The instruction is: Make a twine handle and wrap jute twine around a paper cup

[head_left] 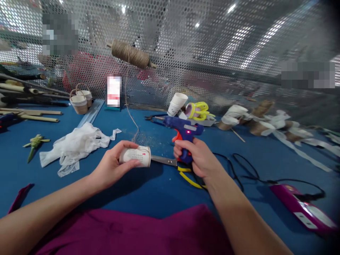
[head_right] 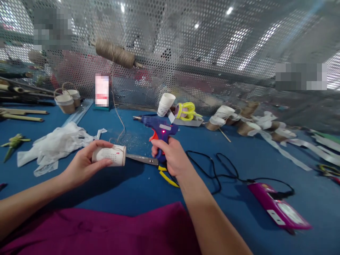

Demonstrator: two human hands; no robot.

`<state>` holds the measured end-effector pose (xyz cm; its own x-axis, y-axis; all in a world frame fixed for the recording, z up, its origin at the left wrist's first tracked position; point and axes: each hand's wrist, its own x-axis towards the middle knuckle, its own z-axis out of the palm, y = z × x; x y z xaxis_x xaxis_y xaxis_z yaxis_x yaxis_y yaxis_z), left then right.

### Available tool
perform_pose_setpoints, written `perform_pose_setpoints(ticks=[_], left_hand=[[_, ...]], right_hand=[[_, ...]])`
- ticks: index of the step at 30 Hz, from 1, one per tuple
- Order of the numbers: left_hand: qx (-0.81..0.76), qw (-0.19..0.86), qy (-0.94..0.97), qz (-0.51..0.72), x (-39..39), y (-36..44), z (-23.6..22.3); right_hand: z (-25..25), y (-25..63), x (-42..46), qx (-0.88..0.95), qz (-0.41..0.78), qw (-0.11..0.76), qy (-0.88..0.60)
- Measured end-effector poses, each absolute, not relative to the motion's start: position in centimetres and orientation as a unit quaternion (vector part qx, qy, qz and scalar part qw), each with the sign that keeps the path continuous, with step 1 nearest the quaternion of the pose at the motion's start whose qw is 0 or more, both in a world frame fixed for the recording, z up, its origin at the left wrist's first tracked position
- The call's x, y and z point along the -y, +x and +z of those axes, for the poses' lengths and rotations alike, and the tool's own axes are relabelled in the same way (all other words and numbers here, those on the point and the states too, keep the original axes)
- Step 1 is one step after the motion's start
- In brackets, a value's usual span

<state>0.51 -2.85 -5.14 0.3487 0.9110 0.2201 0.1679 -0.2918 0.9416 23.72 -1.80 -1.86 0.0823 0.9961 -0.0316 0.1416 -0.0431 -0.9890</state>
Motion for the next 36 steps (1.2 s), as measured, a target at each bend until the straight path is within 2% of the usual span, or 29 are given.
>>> perform_pose_setpoints(ticks=[2,9,16,24,30,36], left_hand=[[-0.392,0.448,0.683,0.424,2.9,0.6,-5.2],[-0.397,0.446,0.669,0.443,3.0,0.3,-5.5],[-0.406,0.481,0.589,0.507,2.6,0.4,-5.1],[-0.415,0.531,0.530,0.514,2.1,0.5,-5.2],[-0.426,0.516,0.537,0.514,2.1,0.5,-5.0],[-0.422,0.451,0.574,0.538,2.1,0.3,-4.7]], right_hand=[[-2.0,22.7,2.5,0.484,0.509,0.478,-0.528],[-2.2,21.9,3.1,0.516,0.537,0.458,-0.485],[-1.3,21.7,4.0,0.623,0.450,0.396,-0.502],[-0.7,21.9,4.3,0.673,0.401,0.358,-0.507],[-0.1,22.3,4.3,0.638,0.443,0.354,-0.521],[-0.1,22.8,4.3,0.651,0.459,0.322,-0.512]])
